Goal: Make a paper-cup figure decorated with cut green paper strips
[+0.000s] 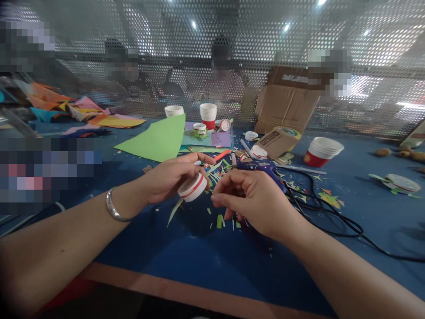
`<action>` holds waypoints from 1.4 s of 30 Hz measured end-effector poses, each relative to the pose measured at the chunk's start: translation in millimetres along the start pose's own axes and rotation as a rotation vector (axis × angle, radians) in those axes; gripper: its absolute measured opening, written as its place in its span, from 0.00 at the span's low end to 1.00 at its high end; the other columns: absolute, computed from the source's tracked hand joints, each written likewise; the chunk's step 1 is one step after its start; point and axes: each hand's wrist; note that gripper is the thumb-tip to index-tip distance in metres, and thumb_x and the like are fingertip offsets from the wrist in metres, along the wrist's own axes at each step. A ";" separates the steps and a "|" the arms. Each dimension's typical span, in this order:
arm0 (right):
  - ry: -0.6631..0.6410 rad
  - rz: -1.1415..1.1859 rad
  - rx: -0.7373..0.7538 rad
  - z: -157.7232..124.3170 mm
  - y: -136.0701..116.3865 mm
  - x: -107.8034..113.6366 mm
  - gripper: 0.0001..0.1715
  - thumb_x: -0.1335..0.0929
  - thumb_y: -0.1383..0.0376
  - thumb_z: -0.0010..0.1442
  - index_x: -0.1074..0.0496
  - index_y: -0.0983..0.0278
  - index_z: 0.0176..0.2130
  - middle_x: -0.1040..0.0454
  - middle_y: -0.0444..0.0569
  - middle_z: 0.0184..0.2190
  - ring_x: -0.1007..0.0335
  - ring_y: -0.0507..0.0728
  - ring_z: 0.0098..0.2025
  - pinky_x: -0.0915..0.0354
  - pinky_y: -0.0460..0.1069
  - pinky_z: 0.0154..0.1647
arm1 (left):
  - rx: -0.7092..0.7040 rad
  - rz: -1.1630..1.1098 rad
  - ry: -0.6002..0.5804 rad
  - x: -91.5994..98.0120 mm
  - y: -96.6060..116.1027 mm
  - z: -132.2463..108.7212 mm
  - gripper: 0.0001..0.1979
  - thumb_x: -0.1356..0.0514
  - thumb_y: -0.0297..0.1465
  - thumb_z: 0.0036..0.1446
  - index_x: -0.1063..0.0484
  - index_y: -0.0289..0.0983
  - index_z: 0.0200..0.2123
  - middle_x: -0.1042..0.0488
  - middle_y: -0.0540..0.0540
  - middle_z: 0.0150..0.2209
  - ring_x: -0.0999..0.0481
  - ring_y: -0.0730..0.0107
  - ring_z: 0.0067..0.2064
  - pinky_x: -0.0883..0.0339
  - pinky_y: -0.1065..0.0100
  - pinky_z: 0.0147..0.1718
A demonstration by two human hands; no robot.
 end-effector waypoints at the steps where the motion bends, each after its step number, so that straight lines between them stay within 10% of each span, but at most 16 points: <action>1: 0.000 -0.007 -0.004 -0.2 0.0 0.7 0.13 0.20 0.58 0.53 0.22 0.62 0.34 0.24 0.40 0.22 0.28 0.49 0.22 0.35 0.41 0.20 | -0.002 0.006 0.001 0.3 -0.1 -0.2 0.22 0.46 0.22 0.46 0.30 0.37 0.47 0.31 0.52 0.27 0.40 0.77 0.22 0.47 0.75 0.19; 12: -0.018 -0.086 -0.040 -1.9 0.4 5.1 0.13 0.23 0.56 0.57 0.19 0.63 0.36 0.21 0.45 0.26 0.28 0.49 0.23 0.34 0.42 0.21 | -0.003 0.027 0.009 1.7 -0.3 0.0 0.21 0.45 0.23 0.49 0.29 0.37 0.48 0.27 0.50 0.29 0.36 0.77 0.23 0.45 0.74 0.20; 24: -0.128 0.062 -0.015 -3.3 -4.1 -6.0 0.30 0.22 0.62 0.56 0.38 0.58 0.51 0.22 0.38 0.24 0.25 0.51 0.21 0.34 0.41 0.19 | 0.010 0.134 -0.070 -4.7 2.1 -4.9 0.15 0.43 0.28 0.59 0.30 0.40 0.50 0.34 0.54 0.22 0.38 0.75 0.22 0.46 0.75 0.20; 42: -0.236 0.112 -0.048 -4.3 -5.4 -12.6 0.37 0.24 0.65 0.58 0.42 0.57 0.59 0.22 0.37 0.25 0.24 0.50 0.21 0.35 0.40 0.19 | -0.020 0.127 -0.260 -7.4 1.3 -7.5 0.33 0.46 0.25 0.56 0.43 0.37 0.66 0.29 0.52 0.29 0.37 0.77 0.23 0.47 0.73 0.22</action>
Point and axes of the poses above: each hand's wrist, its own z-axis towards the middle knuckle, its own x-axis out of the back of the hand, y = z × x
